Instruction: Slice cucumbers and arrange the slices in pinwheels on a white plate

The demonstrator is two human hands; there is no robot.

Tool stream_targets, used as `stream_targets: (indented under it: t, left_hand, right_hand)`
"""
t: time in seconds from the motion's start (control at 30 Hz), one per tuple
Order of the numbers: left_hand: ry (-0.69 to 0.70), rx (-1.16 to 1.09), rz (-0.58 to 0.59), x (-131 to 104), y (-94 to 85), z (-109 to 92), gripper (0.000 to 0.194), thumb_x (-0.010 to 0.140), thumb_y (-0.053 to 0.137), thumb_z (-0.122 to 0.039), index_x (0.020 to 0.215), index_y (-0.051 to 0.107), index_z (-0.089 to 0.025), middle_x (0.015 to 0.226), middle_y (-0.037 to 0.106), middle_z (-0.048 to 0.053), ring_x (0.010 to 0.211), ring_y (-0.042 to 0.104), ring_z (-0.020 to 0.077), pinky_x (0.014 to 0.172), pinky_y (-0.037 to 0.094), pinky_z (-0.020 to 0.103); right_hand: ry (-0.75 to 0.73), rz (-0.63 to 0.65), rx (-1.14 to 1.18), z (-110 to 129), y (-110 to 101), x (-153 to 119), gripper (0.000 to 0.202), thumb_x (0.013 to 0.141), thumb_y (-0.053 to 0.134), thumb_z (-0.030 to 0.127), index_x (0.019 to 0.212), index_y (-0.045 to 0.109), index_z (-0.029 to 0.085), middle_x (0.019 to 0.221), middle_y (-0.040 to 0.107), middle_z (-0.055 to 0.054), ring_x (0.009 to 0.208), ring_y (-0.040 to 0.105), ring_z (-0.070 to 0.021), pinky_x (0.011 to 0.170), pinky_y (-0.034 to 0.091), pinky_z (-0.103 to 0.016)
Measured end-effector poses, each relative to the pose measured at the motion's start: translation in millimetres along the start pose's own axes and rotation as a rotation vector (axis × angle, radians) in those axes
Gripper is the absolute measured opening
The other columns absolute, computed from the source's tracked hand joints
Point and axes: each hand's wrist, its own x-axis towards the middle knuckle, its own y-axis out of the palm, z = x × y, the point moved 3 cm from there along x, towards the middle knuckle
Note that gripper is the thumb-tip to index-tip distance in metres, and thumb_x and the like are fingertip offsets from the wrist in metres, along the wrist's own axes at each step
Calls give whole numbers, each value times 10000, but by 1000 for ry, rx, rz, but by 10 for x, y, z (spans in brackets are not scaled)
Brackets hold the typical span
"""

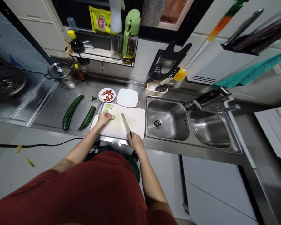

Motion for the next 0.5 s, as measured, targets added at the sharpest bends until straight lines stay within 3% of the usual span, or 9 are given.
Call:
stream_targets:
  t: [0.27, 0.5]
  left_hand:
    - [-76, -28, -82, -117, -140, 318, 153, 718, 665, -327, 808, 684, -205, 777, 697, -10, 714, 625, 132, 671, 441, 225]
    - [-124, 51, -174, -116, -304, 384, 134, 712, 666, -318, 794, 683, -213, 795, 705, -7, 749, 631, 152, 697, 427, 249]
  right_hand:
    - [-15, 2, -1, 8, 4, 14, 482, 978, 337, 510, 1072, 628, 138, 1053, 688, -162, 1002, 632, -243, 788, 414, -277]
    - [-27, 5, -3, 29, 14, 25, 486, 976, 332, 508, 1072, 624, 132, 1053, 684, -169, 995, 633, -249, 783, 417, -289]
